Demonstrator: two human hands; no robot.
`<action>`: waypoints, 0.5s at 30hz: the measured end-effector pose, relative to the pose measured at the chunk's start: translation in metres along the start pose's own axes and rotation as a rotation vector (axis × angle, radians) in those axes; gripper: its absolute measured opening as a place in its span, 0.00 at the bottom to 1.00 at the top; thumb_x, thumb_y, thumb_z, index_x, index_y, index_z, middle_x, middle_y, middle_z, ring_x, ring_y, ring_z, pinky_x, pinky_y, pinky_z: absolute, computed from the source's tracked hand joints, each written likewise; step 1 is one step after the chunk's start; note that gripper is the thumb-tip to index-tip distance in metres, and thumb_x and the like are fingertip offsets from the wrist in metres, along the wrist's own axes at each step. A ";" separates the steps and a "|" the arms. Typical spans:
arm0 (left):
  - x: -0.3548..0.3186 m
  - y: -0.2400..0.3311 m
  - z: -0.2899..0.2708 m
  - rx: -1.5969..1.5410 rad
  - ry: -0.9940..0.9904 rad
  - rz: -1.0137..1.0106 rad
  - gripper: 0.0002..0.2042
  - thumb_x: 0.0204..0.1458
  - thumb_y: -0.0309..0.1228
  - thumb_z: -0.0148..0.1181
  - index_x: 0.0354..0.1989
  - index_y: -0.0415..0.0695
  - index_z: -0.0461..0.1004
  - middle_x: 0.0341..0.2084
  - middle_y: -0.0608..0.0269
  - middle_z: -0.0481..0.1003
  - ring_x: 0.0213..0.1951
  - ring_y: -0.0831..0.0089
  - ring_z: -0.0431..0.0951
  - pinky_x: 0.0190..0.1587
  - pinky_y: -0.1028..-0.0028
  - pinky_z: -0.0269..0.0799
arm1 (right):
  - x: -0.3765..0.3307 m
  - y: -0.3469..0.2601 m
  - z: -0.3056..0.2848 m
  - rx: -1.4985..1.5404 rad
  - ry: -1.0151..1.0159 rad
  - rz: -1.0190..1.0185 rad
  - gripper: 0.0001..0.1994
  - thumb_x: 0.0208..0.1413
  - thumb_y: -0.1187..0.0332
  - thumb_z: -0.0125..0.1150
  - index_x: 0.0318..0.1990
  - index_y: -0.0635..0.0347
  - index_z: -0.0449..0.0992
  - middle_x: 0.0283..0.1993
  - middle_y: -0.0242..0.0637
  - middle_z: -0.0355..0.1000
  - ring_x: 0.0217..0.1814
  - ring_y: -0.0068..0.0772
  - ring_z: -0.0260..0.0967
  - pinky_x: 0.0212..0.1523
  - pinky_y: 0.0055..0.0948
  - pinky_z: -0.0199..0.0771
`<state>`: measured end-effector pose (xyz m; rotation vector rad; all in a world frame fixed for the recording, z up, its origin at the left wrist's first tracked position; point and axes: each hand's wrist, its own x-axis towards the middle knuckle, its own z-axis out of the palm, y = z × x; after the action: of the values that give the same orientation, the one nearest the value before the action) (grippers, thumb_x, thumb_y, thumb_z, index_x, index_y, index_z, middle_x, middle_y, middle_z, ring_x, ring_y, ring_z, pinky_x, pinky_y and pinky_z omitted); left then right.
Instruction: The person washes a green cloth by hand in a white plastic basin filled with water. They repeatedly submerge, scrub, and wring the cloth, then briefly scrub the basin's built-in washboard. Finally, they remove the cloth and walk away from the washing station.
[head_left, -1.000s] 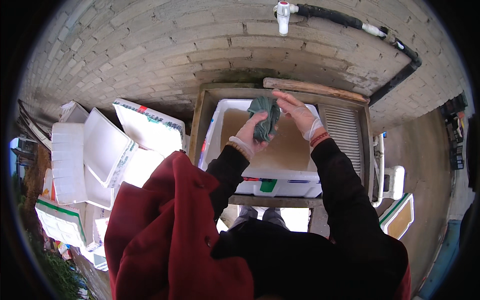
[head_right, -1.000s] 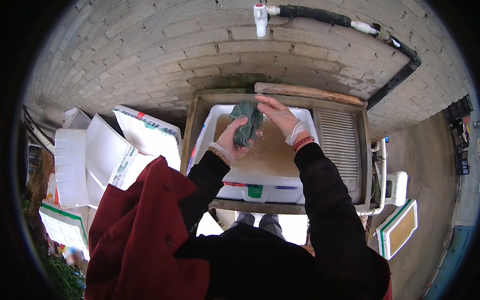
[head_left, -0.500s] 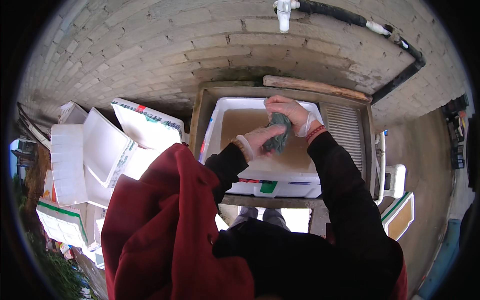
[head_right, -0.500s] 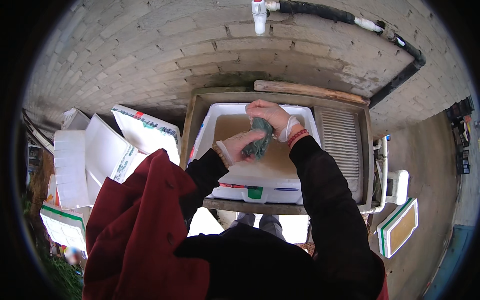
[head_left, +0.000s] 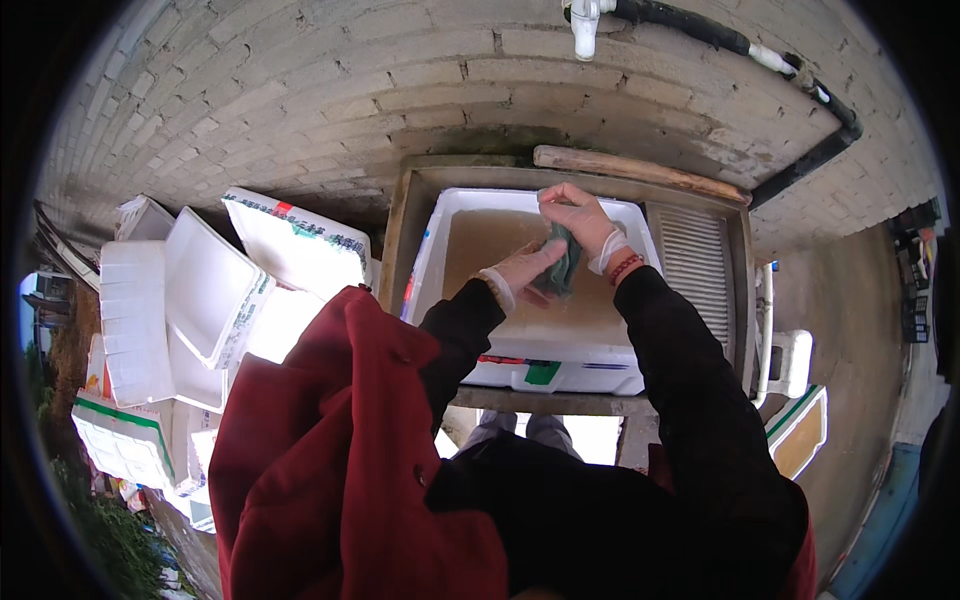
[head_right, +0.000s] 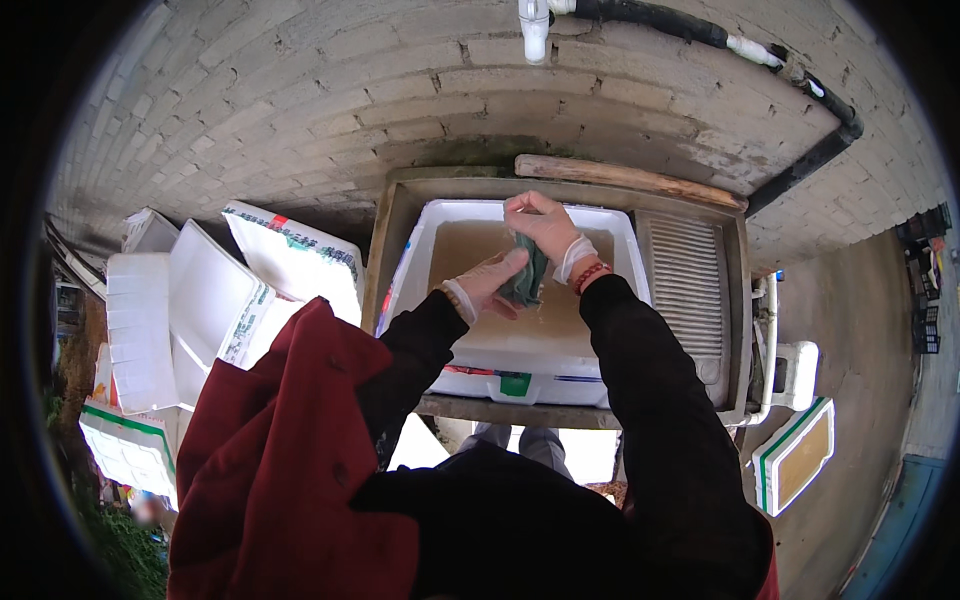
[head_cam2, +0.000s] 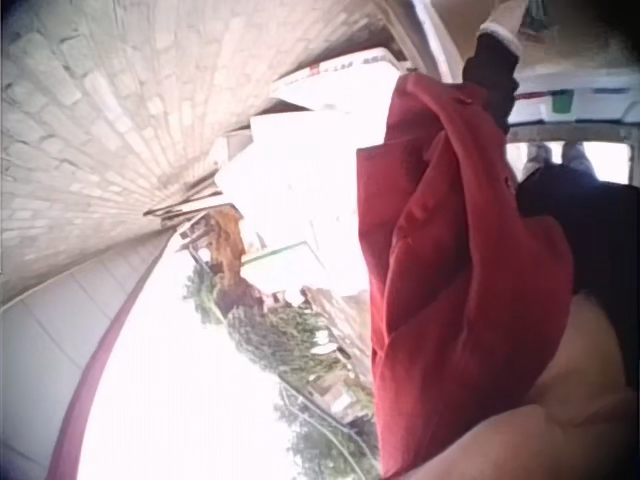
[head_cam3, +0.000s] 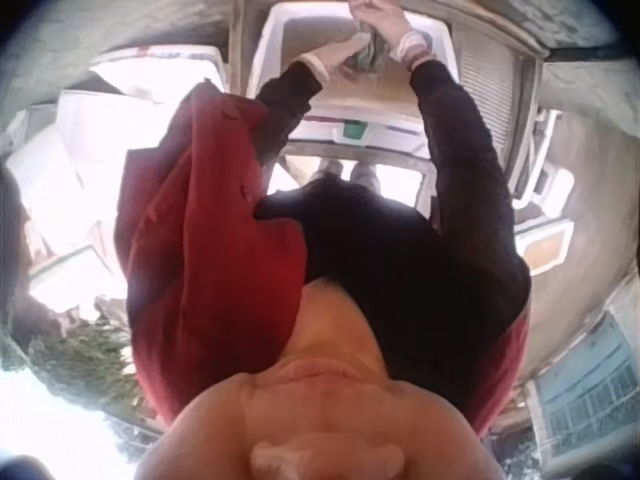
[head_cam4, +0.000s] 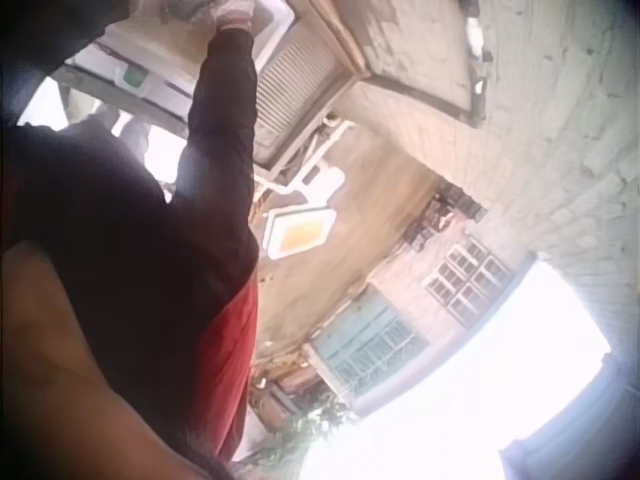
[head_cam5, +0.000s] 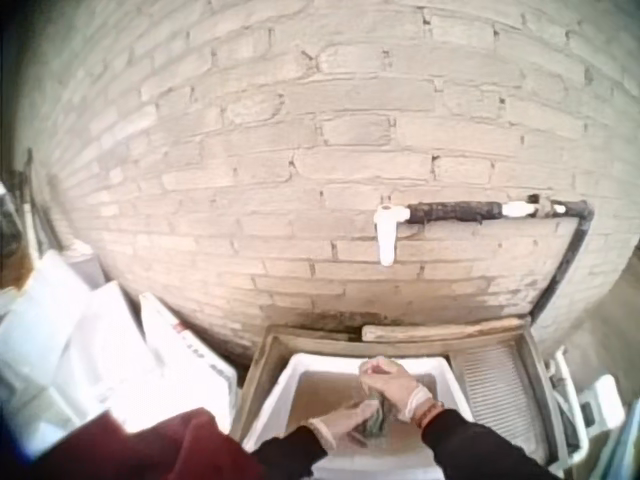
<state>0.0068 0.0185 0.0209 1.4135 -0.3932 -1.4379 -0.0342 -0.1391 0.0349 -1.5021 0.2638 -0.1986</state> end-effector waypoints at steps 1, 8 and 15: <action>-0.005 0.000 -0.006 -0.123 -0.074 -0.028 0.44 0.39 0.71 0.44 0.55 0.45 0.58 0.39 0.56 0.72 0.39 0.60 0.75 0.38 0.63 0.72 | -0.002 -0.008 0.002 -0.059 0.026 -0.085 0.07 0.47 0.69 0.59 0.33 0.60 0.70 0.35 0.29 0.69 0.37 0.21 0.64 0.43 0.21 0.64; 0.005 -0.001 -0.002 -0.958 -0.141 0.023 0.40 0.45 0.67 0.40 0.55 0.45 0.56 0.42 0.54 0.70 0.45 0.51 0.70 0.49 0.55 0.65 | -0.036 -0.053 0.028 -0.430 -0.067 -0.396 0.09 0.45 0.72 0.62 0.33 0.58 0.68 0.32 0.29 0.68 0.36 0.23 0.66 0.41 0.23 0.66; 0.028 0.005 -0.017 -1.147 -0.160 0.478 0.10 0.56 0.38 0.45 0.34 0.46 0.70 0.32 0.62 0.73 0.36 0.71 0.73 0.41 0.71 0.71 | -0.043 -0.053 0.067 -0.474 0.280 -0.749 0.10 0.46 0.73 0.60 0.37 0.58 0.71 0.31 0.32 0.70 0.34 0.31 0.68 0.41 0.25 0.67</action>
<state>0.0300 0.0003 0.0054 0.2474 0.0383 -1.0538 -0.0538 -0.0656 0.0935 -1.9939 -0.0527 -1.0042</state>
